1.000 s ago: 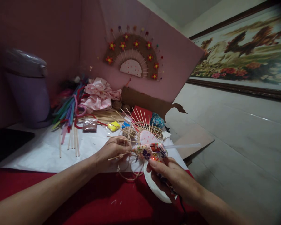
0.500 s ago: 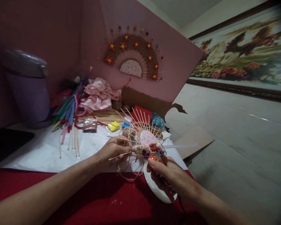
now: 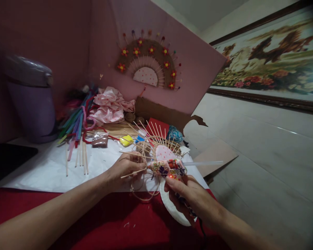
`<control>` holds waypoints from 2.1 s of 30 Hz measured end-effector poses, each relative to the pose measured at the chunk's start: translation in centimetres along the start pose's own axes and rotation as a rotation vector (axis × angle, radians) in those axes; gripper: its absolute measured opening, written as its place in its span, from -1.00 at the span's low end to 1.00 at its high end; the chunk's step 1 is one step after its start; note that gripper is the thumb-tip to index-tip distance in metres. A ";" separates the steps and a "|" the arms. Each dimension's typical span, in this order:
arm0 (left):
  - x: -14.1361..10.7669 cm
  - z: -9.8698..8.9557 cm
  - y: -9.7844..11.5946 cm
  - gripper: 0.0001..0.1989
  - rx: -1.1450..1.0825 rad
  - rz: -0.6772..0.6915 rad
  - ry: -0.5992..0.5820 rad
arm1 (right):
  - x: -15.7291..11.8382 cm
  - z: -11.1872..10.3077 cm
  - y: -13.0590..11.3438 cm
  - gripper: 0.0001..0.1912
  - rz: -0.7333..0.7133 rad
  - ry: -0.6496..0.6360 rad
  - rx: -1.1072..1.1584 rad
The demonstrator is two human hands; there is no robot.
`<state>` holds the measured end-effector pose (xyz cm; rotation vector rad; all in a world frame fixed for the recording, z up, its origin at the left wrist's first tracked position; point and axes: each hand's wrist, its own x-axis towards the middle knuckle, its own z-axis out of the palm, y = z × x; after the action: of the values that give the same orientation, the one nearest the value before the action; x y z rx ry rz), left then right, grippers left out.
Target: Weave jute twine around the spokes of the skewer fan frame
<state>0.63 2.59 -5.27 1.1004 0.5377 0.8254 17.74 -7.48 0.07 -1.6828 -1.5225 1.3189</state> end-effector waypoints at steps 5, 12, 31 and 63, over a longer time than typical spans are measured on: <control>0.0 0.0 0.0 -0.88 0.011 -0.009 0.009 | 0.0 0.1 0.3 -0.56 -0.016 0.025 -0.012; 0.0 -0.3 -0.4 -0.87 0.030 0.008 -0.043 | 0.4 0.1 0.8 -0.43 -0.053 0.021 -0.065; 0.1 -0.3 -0.4 -0.89 0.016 0.007 -0.054 | 0.1 0.2 0.7 -0.56 -0.046 0.038 -0.034; 0.1 -0.2 -0.5 -0.87 -0.008 0.019 -0.058 | 0.2 0.4 1.3 -0.54 -0.052 0.045 -0.025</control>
<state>0.66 2.68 -5.78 1.1197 0.4758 0.8095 17.96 -7.70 -1.30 -1.6655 -1.5529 1.2324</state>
